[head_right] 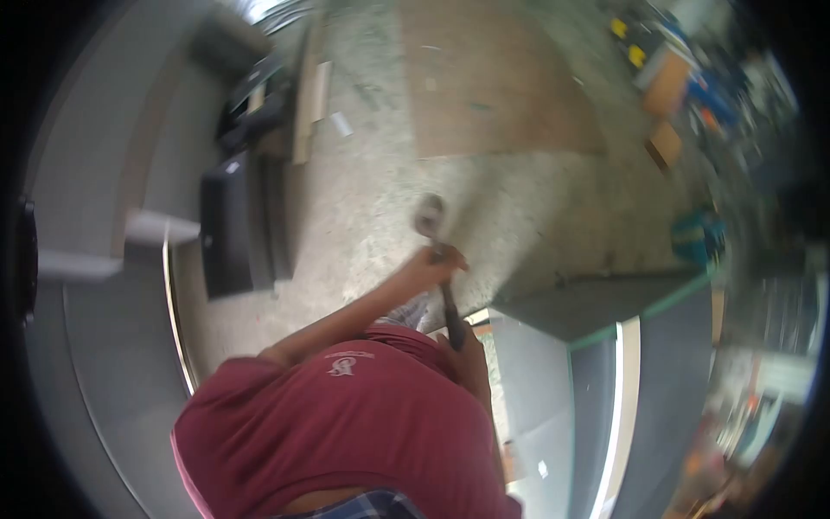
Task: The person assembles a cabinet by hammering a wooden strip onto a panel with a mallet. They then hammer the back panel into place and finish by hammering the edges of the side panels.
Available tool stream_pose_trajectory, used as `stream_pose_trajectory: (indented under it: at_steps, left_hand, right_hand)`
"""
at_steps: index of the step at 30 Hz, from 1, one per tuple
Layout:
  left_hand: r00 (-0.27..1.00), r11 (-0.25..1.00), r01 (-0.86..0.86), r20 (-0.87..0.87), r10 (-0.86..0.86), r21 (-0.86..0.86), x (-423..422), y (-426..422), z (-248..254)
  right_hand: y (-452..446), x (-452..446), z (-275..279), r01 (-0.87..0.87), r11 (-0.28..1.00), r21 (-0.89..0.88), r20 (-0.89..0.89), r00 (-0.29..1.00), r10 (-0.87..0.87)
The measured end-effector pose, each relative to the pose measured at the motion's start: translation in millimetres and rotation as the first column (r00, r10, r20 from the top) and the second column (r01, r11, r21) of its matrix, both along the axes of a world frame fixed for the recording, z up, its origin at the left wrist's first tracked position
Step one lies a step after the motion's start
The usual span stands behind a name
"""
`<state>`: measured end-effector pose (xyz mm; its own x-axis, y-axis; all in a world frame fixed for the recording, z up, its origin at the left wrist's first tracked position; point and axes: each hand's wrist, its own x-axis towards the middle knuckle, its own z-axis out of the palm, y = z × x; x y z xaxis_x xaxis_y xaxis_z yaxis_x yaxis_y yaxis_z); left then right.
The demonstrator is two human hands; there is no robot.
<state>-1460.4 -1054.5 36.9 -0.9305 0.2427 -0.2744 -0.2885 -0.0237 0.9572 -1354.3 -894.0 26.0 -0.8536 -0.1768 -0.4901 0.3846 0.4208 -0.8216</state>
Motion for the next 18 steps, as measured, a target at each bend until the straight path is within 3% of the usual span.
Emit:
stream_pose_trajectory:
  at_steps: [1,3,5,6,7,9,13,18]
  left_hand:
    - [1.000,0.999,-0.001,-0.005,0.001,0.043,-14,-11,1]
    - [0.994,1.000,0.012,-0.106,-0.014,-0.026,-43,-26,20]
    - [0.993,0.997,-0.012,-0.117,0.003,-0.079,-67,-33,31]
    - [0.990,0.993,-0.004,-0.138,-0.013,-0.121,-80,-36,36]
    - [0.987,0.986,-0.009,-0.160,-0.018,-0.165,-92,-36,41]
    - [0.986,0.961,0.047,-0.142,-0.089,-0.273,-113,-30,62]
    - [0.952,0.949,0.147,-0.222,-0.212,-0.277,-152,-5,52]
    - [0.895,0.870,0.343,-0.157,-0.417,-0.355,-215,74,51]
  right_hand:
    - [-6,-19,1,-0.041,0.999,0.012,0.059,0.997,0.040]
    - [-17,-47,-15,-0.058,0.992,-0.110,-0.072,0.996,0.050]
    - [-28,-77,10,-0.069,0.997,-0.041,-0.054,0.996,0.067]
    - [-30,-92,17,-0.085,0.991,-0.107,-0.047,0.996,0.080]
    - [-34,-99,2,-0.050,0.980,-0.195,-0.133,0.991,0.024]
    - [-34,-117,-3,-0.034,0.973,-0.230,-0.108,0.994,0.009]
    - [-17,-140,-13,0.020,0.967,-0.255,-0.107,0.993,-0.048]
    - [38,-179,-18,0.205,0.949,-0.239,-0.069,0.971,-0.227]
